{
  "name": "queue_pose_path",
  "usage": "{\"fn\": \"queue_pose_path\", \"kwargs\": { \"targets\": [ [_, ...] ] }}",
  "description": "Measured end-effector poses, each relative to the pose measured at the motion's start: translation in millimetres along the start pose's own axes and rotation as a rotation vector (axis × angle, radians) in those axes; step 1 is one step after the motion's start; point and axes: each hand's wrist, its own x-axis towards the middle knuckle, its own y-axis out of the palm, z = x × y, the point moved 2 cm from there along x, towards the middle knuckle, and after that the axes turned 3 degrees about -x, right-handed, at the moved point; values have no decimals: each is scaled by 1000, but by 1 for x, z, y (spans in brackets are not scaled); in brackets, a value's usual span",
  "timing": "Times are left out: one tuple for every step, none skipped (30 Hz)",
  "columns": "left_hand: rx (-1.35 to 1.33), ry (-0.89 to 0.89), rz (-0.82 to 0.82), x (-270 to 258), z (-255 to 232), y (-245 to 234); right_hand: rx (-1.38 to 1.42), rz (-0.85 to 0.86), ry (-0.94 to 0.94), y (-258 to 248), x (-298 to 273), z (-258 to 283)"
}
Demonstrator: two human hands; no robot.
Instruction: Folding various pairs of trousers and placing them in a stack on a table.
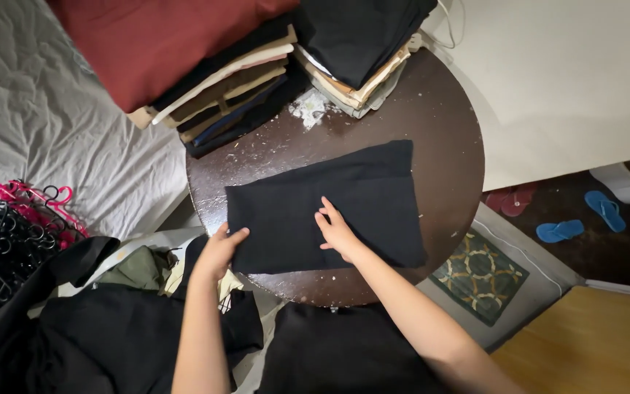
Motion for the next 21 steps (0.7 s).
{"fn": "queue_pose_path", "kwargs": {
  "targets": [
    [6,-2,4,-23,-31,5,6,-3,3,0,-4,18],
    [-135,-16,110,-46,-62,13,15,60,119,1,-8,33],
    [-277,-30,216,-69,-93,21,25,122,235,1,-12,49],
    [-276,-34,217,-79,-109,37,27,121,240,0,-13,52],
    [-167,-27,252,-90,-125,54,131,223,281,1,-15,55],
    [-59,-17,284,-100,-141,70,233,327,321,4,-16,59],
    [-59,-20,283,-102,-146,94,233,329,323,-3,-4,40],
    [-8,26,334,-105,-151,118,483,399,245,-6,8,25],
    [43,71,385,-108,-157,142,733,463,160,-10,19,9],
    [44,70,385,-103,-141,165,734,463,160,-29,4,17],
    [195,235,403,-100,-128,188,827,362,258,-50,-10,22],
    [344,403,416,-96,-115,213,912,258,354,-72,-24,28],
    [342,404,414,-98,-101,222,909,259,353,-85,-28,27],
    [334,436,485,-101,-86,233,723,127,366,-100,-33,23],
    [326,467,556,-104,-71,244,536,-3,375,-117,-38,20],
    [325,473,557,-101,-69,241,534,-6,370,-121,-26,2],
    [387,595,448,-98,-68,237,463,110,183,-124,-12,-12],
    [448,708,338,-99,-64,231,390,225,6,-124,-2,-30],
    [446,705,340,-98,-62,223,390,224,9,-125,-10,-20],
    [581,744,158,-96,-61,211,441,170,75,-125,-15,-9],
    [712,779,-27,-94,-62,199,492,117,142,-125,-21,2]
  ]
}}
